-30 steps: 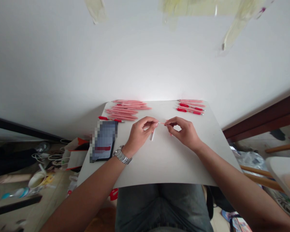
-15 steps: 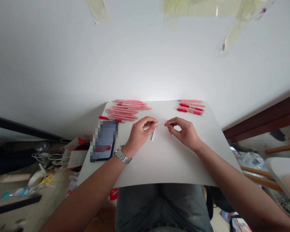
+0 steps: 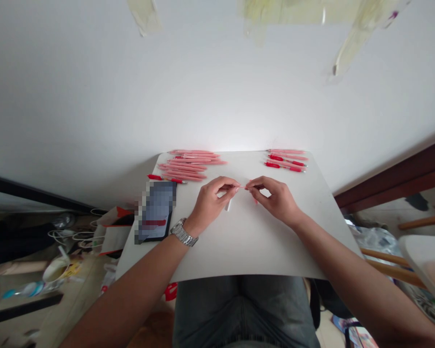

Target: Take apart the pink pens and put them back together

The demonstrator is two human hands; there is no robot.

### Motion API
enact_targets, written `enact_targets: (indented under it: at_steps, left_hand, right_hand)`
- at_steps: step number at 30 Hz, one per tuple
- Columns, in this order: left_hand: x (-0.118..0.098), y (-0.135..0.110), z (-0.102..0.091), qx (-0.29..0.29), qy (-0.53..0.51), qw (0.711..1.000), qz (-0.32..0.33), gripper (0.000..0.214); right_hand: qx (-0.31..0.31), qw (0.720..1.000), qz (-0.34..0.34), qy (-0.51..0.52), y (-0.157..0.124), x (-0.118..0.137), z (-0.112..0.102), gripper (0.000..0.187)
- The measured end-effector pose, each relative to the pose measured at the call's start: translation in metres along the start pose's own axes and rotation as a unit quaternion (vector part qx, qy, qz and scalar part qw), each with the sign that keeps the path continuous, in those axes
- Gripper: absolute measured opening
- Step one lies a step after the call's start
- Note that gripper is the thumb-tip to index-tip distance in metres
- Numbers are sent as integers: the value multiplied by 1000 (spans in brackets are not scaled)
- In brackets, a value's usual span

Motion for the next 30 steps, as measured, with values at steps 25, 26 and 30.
enact_targets:
  at_steps: [25,26,30]
  left_hand:
    - [-4,-1,2,-13,29,999,32,11]
    - [-4,-1,3,-13,26,999,32,11]
    - [-5,-2,4,-11,25,999,34,10]
  right_hand:
    - [-10,999,9,43,0,-3,1,18]
    - [-12,999,9,43,0,-3,1,17]
    - [-16,999,7,37,-1,-4,3,11]
Point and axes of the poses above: each hand's wrist, its own y-axis towards the middle knuckle, its own z-axis out of the palm, x = y × z, the point moved 3 cm from there along y, towards the middle knuckle, and after that the axes turned 2 degrees about x, right-handed, at the moved point
